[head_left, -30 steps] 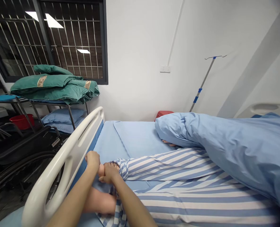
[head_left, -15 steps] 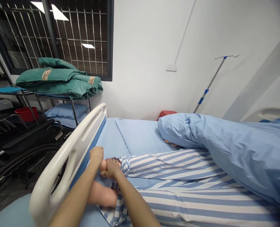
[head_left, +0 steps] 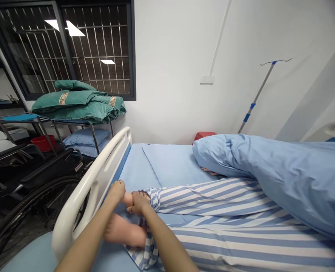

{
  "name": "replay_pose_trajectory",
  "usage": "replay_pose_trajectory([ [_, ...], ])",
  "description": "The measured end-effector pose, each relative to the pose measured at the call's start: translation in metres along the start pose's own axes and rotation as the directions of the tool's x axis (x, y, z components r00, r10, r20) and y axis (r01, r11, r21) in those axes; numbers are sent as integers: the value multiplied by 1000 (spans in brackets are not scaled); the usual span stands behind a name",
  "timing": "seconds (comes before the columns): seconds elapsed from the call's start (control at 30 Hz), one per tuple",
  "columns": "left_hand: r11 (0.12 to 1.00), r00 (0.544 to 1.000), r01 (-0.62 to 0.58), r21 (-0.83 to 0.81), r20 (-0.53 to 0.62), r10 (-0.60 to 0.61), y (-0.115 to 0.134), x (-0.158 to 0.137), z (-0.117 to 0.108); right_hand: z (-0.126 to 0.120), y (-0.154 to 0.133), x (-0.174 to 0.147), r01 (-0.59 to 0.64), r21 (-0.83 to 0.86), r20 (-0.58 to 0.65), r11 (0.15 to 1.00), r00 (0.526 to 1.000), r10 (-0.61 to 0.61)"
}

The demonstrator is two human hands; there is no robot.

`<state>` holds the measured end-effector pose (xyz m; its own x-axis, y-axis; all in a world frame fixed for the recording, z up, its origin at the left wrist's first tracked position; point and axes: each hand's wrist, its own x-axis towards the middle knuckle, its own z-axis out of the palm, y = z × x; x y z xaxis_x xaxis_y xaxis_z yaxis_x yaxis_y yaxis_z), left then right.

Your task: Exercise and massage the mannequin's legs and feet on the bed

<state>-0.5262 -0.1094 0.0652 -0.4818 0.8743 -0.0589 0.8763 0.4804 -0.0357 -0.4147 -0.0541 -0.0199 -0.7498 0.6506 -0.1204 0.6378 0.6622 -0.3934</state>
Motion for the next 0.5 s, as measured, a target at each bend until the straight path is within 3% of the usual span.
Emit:
replay_pose_trajectory([
  [0.23, 990, 999, 0, 139, -50, 7, 11, -12, -7, 4, 2, -1, 19, 8, -28, 1000, 999, -19],
  [0.5, 965, 1000, 15, 262, -5, -14, 26, 0, -2, 2, 2, -2, 24, -4, -38, 1000, 999, -24],
])
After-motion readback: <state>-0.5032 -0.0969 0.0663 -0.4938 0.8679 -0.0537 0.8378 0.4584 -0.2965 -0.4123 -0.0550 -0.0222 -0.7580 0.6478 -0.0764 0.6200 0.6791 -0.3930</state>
